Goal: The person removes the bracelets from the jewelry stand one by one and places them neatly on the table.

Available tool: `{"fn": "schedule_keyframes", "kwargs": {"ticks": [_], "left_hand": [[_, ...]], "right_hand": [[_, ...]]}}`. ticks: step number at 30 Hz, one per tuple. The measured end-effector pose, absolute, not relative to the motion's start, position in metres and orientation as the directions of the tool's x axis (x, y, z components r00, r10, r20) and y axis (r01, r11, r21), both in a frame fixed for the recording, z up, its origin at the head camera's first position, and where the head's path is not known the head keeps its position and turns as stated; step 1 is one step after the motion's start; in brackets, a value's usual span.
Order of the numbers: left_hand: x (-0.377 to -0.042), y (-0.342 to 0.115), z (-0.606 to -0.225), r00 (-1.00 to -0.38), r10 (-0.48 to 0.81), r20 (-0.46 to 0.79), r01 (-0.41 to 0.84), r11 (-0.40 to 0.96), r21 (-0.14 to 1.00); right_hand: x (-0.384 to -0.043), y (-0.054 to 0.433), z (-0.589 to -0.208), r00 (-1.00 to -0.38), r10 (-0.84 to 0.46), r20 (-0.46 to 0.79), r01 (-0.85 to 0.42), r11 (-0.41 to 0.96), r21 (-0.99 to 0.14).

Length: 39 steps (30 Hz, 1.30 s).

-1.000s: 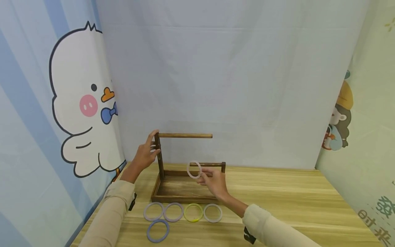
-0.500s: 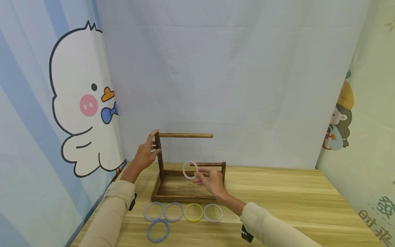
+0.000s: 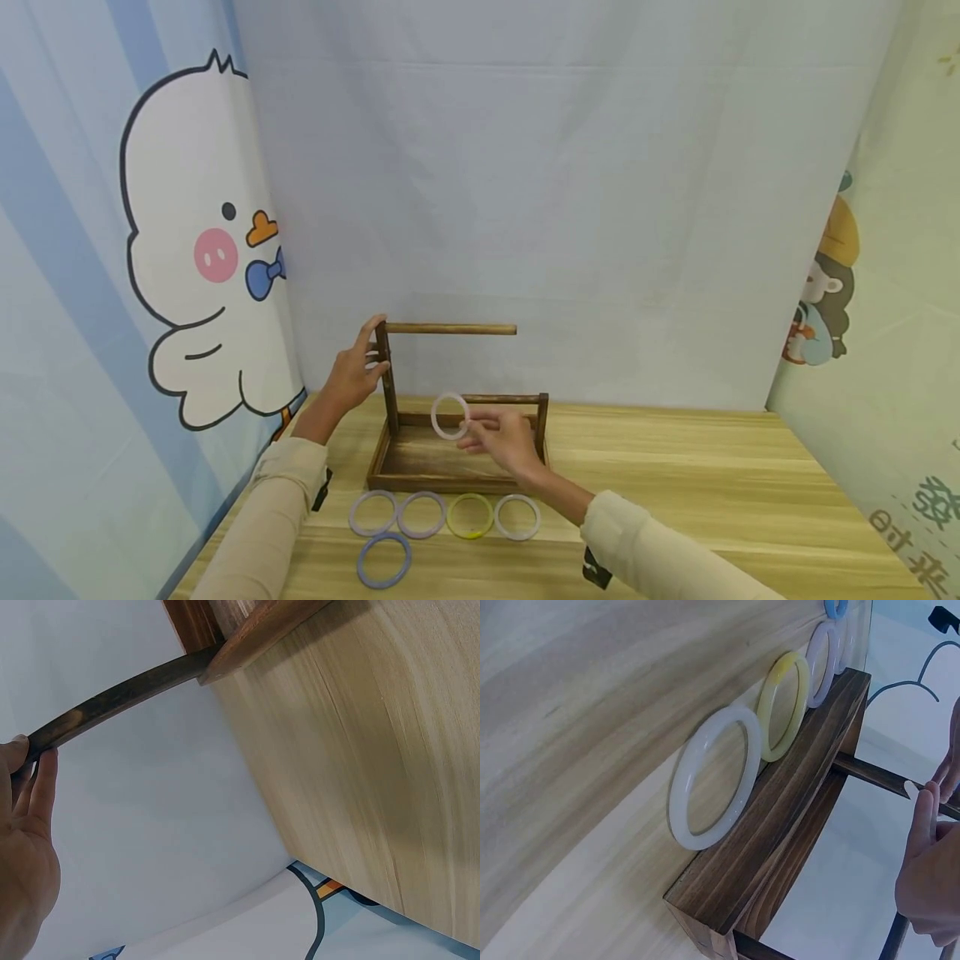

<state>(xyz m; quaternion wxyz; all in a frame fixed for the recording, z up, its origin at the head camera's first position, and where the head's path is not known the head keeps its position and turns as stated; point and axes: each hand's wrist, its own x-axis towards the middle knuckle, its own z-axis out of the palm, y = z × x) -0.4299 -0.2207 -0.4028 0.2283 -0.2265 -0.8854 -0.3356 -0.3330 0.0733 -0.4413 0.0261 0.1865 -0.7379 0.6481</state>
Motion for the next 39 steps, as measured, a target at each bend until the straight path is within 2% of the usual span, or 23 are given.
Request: {"fn": "schedule_keyframes", "kwargs": {"ticks": [15, 24, 33, 39], "left_hand": [[-0.434, -0.223, -0.408, -0.765, 0.261, 0.589, 0.586, 0.662, 0.468], [-0.433, -0.223, -0.405, -0.773, 0.259, 0.580, 0.582, 0.654, 0.484], [-0.433, -0.223, -0.404, -0.779, 0.256, 0.572, 0.573, 0.660, 0.485], [-0.433, -0.222, -0.404, -0.776, 0.254, 0.577, 0.576, 0.657, 0.485]], "right_hand": [[-0.304, 0.079, -0.460, -0.935, -0.308, 0.179, -0.206, 0.057, -0.977], [-0.293, 0.084, -0.460, -0.934, -0.331, 0.132, -0.163, 0.069, -0.984], [-0.284, 0.085, -0.465, -0.919, -0.369, 0.137, -0.173, 0.065, -0.983], [-0.277, 0.084, -0.472, -0.913, -0.400, 0.084, -0.125, 0.078, -0.989]]}}
